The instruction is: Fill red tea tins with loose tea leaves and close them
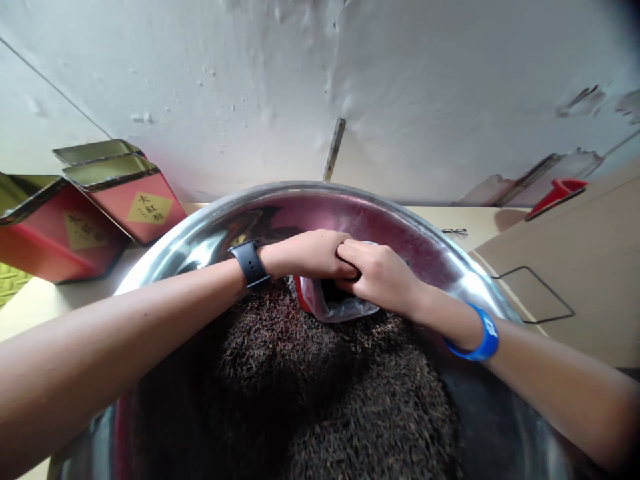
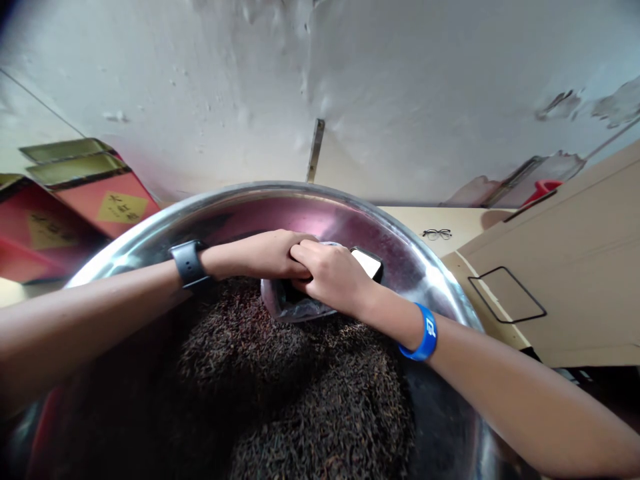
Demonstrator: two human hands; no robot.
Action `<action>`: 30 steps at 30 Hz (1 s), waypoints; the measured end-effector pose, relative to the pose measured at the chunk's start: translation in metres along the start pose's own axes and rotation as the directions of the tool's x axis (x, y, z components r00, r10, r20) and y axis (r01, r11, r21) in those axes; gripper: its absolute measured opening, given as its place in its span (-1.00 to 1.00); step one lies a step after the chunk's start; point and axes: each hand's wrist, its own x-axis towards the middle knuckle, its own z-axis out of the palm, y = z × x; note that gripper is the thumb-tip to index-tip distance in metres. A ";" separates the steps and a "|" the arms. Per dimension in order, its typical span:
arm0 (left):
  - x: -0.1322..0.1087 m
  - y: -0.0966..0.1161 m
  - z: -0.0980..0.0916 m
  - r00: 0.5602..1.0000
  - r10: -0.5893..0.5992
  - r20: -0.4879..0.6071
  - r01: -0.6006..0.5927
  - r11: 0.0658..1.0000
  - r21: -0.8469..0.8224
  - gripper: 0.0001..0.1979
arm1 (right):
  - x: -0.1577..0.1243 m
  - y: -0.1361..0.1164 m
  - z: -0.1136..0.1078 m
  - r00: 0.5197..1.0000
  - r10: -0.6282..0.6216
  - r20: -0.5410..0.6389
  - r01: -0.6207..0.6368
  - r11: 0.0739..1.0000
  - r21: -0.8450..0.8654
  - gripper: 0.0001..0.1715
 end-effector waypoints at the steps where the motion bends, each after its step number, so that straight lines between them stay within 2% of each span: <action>1: 0.000 0.000 0.000 1.000 -0.001 0.001 0.001 1.000 -0.001 -0.77 | 0.000 0.000 0.000 1.000 -0.002 0.000 0.002 1.000 -0.002 -0.88; 14: 0.002 -0.012 0.001 0.998 0.063 -0.017 -0.062 0.998 0.019 -0.74 | 0.000 0.002 0.000 0.998 -0.026 0.052 0.028 0.999 -0.043 -0.86; 20: 0.001 -0.017 -0.004 0.997 0.082 -0.006 -0.082 0.996 0.045 -0.65 | 0.000 0.004 -0.003 1.000 -0.008 0.030 0.008 1.000 0.008 -0.71; 23: 0.002 -0.025 -0.006 0.996 0.089 0.024 -0.089 0.996 0.008 -0.68 | 0.001 0.006 -0.008 0.998 0.041 0.041 -0.041 0.999 0.009 -0.79; 27: 0.005 -0.035 -0.009 0.998 0.012 0.055 -0.011 1.000 -0.019 -0.63 | 0.004 0.009 -0.011 0.995 0.086 0.052 -0.089 0.995 0.051 -0.85; 30: 0.005 -0.040 -0.011 0.997 -0.043 0.066 0.046 0.998 -0.035 -0.64 | 0.004 0.013 -0.011 0.996 0.089 -0.009 -0.087 0.986 0.141 -0.81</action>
